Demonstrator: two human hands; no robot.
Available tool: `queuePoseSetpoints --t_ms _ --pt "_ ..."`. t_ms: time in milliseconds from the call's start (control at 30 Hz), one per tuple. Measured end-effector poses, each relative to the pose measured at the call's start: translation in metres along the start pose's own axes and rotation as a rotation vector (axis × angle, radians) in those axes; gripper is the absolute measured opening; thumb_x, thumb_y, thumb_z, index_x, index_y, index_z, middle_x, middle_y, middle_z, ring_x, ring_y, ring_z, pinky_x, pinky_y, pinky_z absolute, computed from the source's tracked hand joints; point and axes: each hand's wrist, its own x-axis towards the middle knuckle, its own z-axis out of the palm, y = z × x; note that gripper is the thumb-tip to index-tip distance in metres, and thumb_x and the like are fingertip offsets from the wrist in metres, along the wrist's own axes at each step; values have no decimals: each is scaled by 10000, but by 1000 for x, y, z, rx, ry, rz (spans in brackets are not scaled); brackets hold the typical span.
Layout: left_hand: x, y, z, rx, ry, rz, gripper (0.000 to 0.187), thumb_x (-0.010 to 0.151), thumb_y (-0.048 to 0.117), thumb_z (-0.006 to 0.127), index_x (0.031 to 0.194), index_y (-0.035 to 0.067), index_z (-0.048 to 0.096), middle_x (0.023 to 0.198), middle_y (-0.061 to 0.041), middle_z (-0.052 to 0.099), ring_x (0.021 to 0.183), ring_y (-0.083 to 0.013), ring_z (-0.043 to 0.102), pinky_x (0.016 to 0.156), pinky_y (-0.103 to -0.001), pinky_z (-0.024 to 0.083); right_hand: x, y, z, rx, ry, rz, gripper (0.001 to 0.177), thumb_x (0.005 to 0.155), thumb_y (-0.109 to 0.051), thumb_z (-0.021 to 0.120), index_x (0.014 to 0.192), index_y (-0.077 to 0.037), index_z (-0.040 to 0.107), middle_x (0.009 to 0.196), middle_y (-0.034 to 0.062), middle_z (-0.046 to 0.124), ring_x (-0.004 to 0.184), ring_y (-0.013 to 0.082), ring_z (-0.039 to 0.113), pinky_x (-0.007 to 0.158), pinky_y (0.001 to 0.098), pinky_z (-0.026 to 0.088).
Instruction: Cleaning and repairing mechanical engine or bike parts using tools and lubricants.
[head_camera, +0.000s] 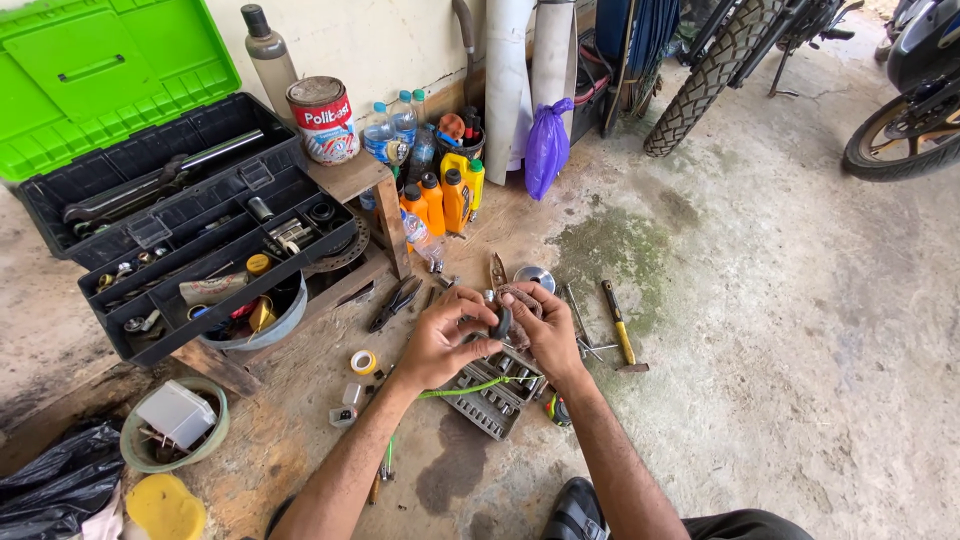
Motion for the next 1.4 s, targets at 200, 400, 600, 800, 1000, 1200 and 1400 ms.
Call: queuePoseSetpoints --t_ms 200,400,600,800,1000,1200,1400 --pt "3 -8 -4 -150 44 26 236 904 22 796 1132 -4 744 1191 -64 604 1122 -143 623 993 -314 578 0 17 -6 105 69 -14 199 1038 -176 629 1157 -33 700 933 8 719 789 58 646 692 226 548" --pt "-7 -33 2 -322 62 -183 222 901 17 822 1103 -32 743 1057 -59 685 1024 -148 680 959 -318 569 -7 4 7 219 64 21 234 1051 -195 579 1178 -38 698 917 9 722 763 59 659 663 230 558" --pt "-6 -31 3 -344 179 -276 242 899 63 774 1129 -1 737 1027 -95 775 972 -154 717 917 -326 591 -10 11 10 346 14 79 247 1082 -233 567 1169 -38 691 900 13 716 716 64 649 623 236 547" --pt "-8 -50 -4 -407 255 -114 165 945 68 779 1094 32 719 1054 -79 771 994 -142 725 976 -332 605 -13 22 23 246 81 36 255 1043 -200 612 1205 -34 718 889 9 729 700 55 631 606 219 520" --pt "-4 -39 -7 -341 400 -194 188 896 33 786 1080 42 748 1063 -66 780 992 -124 711 925 -284 567 -15 20 26 -103 127 -88 222 984 -151 710 1163 -34 766 930 16 754 796 51 631 689 218 521" --pt "2 -28 -8 -132 339 -143 134 860 5 795 978 14 732 1241 57 649 1170 -71 670 920 -307 610 -14 -1 24 -414 132 -333 229 952 -143 743 1151 -31 754 1113 62 762 990 115 703 888 266 569" --pt "-9 -56 -22 117 233 -195 191 909 -40 790 1090 -58 732 1008 -103 731 898 -116 629 787 -271 548 -16 -19 33 -611 66 -388 255 905 -134 788 1143 -47 759 1159 90 760 1044 183 735 918 304 572"
